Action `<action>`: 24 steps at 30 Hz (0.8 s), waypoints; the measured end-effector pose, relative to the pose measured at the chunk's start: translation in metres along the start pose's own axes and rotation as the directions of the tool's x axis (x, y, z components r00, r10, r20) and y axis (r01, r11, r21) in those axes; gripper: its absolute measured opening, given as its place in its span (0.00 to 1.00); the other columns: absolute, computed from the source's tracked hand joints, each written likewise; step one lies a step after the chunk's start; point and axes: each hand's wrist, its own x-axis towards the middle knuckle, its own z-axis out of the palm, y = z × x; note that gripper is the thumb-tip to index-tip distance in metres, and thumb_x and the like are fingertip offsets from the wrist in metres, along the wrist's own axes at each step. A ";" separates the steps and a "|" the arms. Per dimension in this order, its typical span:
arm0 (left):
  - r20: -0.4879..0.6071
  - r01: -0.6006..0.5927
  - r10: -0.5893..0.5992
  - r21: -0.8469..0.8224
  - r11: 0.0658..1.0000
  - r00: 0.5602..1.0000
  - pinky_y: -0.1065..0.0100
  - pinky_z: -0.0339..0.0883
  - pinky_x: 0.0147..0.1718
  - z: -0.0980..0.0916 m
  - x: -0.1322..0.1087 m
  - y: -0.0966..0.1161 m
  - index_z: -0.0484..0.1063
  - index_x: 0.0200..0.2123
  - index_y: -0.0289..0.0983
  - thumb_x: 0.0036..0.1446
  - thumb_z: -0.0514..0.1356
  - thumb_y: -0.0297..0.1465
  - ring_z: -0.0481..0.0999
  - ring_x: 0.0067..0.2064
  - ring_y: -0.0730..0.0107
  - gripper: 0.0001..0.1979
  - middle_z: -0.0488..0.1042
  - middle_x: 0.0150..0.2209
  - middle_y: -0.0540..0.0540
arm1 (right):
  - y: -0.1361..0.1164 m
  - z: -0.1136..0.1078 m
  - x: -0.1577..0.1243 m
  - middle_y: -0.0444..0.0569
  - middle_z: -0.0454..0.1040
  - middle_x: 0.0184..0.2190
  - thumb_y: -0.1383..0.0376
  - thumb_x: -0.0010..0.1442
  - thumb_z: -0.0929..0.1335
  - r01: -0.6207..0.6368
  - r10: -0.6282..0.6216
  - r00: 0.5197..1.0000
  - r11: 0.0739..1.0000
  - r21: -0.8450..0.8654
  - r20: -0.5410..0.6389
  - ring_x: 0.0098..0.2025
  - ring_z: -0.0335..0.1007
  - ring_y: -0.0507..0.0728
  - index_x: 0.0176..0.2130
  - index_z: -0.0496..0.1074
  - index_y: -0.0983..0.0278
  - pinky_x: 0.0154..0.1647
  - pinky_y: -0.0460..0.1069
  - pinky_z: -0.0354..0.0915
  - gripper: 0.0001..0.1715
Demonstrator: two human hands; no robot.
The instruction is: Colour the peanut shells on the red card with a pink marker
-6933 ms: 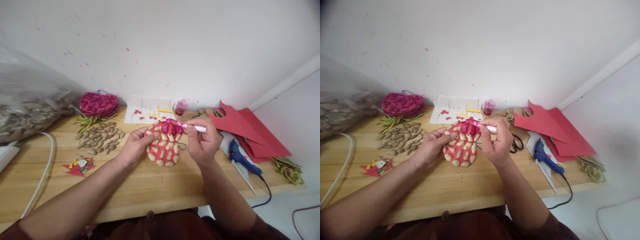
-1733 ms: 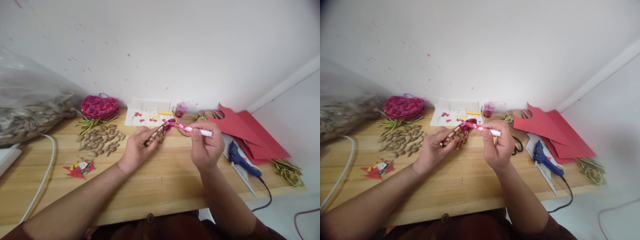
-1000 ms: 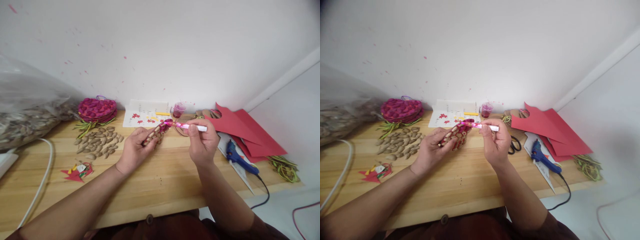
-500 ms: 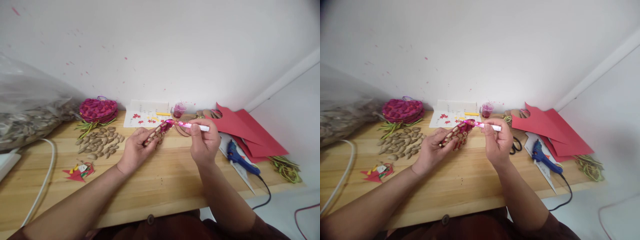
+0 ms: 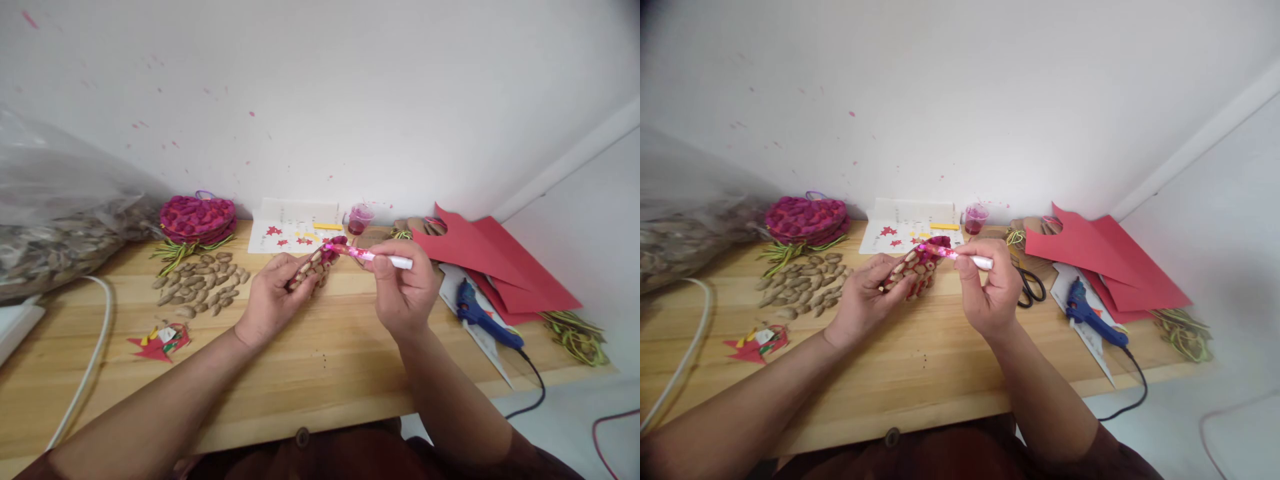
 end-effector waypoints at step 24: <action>0.022 0.075 -0.074 -0.047 0.996 0.997 0.67 0.69 0.33 0.001 -0.001 0.004 0.82 0.35 0.37 0.63 0.65 0.28 0.76 0.33 0.67 0.06 0.77 0.29 0.47 | -0.006 0.001 0.000 0.47 0.80 0.37 0.68 0.67 0.70 0.127 -0.127 0.992 0.990 -0.064 -0.004 0.42 0.77 0.58 0.44 0.77 0.59 0.46 0.57 0.73 0.06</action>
